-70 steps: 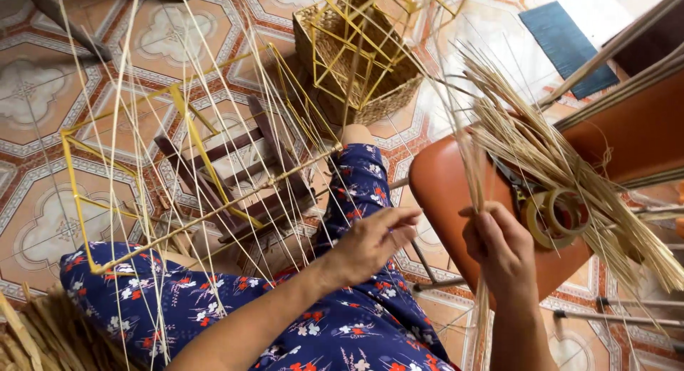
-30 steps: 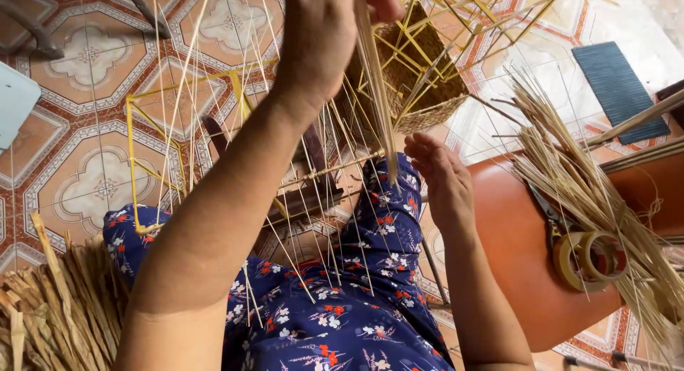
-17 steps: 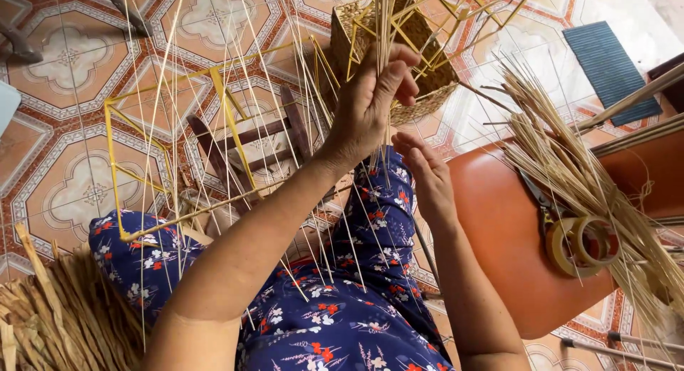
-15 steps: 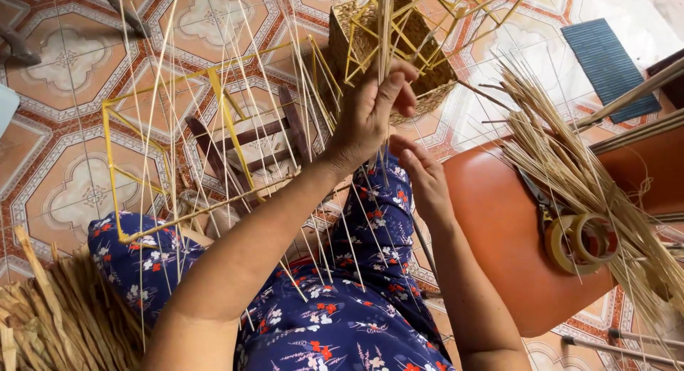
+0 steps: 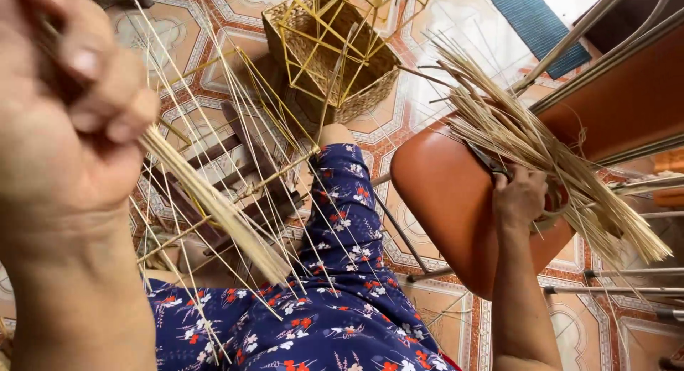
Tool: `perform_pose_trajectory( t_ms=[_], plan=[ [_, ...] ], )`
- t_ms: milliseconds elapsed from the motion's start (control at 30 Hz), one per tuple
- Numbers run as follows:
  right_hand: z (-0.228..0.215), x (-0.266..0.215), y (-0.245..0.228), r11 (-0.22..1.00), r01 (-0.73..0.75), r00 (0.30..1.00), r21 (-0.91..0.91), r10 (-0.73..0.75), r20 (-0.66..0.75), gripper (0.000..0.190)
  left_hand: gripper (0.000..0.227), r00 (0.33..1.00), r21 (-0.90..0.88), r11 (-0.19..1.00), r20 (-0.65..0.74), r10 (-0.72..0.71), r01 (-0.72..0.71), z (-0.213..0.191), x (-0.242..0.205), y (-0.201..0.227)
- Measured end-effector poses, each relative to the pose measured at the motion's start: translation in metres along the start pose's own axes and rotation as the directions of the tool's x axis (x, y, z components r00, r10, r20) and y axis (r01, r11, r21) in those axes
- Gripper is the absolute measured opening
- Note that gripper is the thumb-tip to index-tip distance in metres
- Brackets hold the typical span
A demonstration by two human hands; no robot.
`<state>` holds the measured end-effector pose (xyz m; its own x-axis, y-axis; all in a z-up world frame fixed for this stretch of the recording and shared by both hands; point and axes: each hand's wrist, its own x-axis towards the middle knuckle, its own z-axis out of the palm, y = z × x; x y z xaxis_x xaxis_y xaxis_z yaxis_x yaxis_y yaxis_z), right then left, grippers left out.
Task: Weaving thin strips of bamboo or rattan through a frame to construct a complex lattice structure.
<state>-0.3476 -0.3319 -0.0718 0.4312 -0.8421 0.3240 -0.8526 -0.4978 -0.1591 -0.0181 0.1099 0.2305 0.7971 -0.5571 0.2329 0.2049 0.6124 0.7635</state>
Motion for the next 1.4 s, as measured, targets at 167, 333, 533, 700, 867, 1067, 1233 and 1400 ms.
perform_pose_trajectory(
  t_ms=[167,333,533,700,867,1067,1233,1400],
  plan=[
    [-0.016,0.005,0.004,0.974,0.02,1.0,0.227,-0.016,-0.02,0.013,0.027,0.997,0.445,0.892,-0.02,-0.076,0.077,-0.003,-0.03,-0.006],
    [-0.054,0.007,-0.015,0.345,-0.353,0.924,0.87,-0.018,0.382,0.011,0.03,0.977,0.473,0.858,-0.154,-0.145,0.202,-0.041,-0.058,-0.021],
    [-0.069,-0.003,-0.089,0.069,-0.503,0.786,0.861,-0.379,0.489,0.033,0.027,0.932,0.493,0.799,-0.279,-0.23,0.345,-0.07,-0.093,-0.052],
    [-0.047,-0.024,-0.156,0.008,-0.659,0.621,0.752,-0.559,0.55,0.028,0.026,0.917,0.398,0.845,-0.32,-0.238,0.359,-0.086,-0.111,-0.075],
    [-0.047,-0.043,-0.224,0.0,-0.738,0.507,0.674,-0.659,0.555,0.014,0.026,0.912,0.297,0.875,-0.273,-0.305,0.382,-0.092,-0.107,-0.1],
    [-0.05,-0.081,-0.27,0.188,-0.547,0.443,0.816,-0.761,0.473,0.017,0.026,0.918,0.447,0.813,-0.302,-0.256,0.374,-0.092,-0.099,-0.116],
    [-0.068,-0.098,-0.285,0.307,-0.43,0.321,0.849,-0.827,0.461,0.024,0.03,0.962,0.826,0.492,-0.233,-0.143,0.273,-0.083,-0.104,-0.111],
    [-0.079,-0.108,-0.29,0.272,-0.413,0.323,0.869,-0.849,0.419,0.026,0.033,0.941,0.921,0.229,-0.27,-0.203,0.314,-0.074,-0.117,-0.108]
  ],
)
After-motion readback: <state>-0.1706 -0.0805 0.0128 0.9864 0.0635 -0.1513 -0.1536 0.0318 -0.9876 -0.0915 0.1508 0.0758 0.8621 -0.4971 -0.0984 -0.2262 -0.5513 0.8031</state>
